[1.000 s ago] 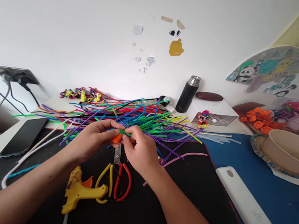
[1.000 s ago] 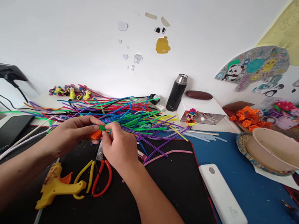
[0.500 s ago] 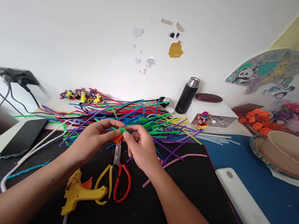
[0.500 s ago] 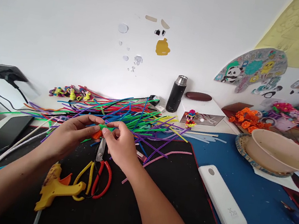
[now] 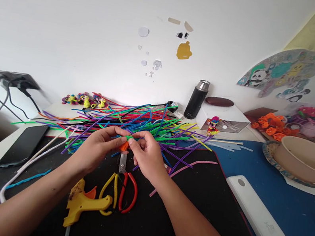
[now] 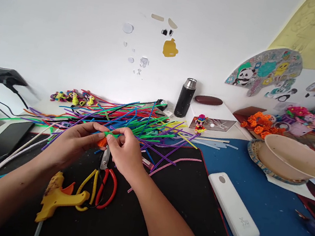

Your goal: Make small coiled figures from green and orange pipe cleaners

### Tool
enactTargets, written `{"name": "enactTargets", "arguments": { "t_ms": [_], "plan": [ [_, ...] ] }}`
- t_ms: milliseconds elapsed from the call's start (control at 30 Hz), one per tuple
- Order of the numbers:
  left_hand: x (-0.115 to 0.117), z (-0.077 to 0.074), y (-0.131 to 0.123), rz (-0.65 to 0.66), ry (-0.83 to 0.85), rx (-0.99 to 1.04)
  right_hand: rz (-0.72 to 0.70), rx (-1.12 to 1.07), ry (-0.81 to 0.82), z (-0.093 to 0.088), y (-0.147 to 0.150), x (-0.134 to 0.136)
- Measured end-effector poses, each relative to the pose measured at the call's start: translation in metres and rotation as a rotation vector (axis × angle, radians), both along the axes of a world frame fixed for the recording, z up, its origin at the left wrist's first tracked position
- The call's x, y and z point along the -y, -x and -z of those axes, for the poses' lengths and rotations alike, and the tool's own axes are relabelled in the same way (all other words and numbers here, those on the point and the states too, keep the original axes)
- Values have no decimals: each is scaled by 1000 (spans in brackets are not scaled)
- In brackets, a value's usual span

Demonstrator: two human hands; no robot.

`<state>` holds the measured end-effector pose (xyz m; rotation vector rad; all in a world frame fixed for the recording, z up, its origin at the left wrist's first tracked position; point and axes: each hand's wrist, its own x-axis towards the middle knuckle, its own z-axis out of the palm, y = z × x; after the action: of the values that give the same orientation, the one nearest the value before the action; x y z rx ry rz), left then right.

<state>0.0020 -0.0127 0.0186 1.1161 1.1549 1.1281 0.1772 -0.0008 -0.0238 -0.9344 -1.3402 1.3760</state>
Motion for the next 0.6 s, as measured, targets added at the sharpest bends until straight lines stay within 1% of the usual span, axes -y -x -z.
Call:
{"name": "enactTargets", "arguments": {
  "t_ms": [233, 600],
  "plan": [
    [1, -5, 0, 10, 22, 19, 6, 8, -10, -3, -1, 2],
    [-1, -2, 3, 20, 25, -13, 12, 59, -25, -2, -1, 3]
  ]
}}
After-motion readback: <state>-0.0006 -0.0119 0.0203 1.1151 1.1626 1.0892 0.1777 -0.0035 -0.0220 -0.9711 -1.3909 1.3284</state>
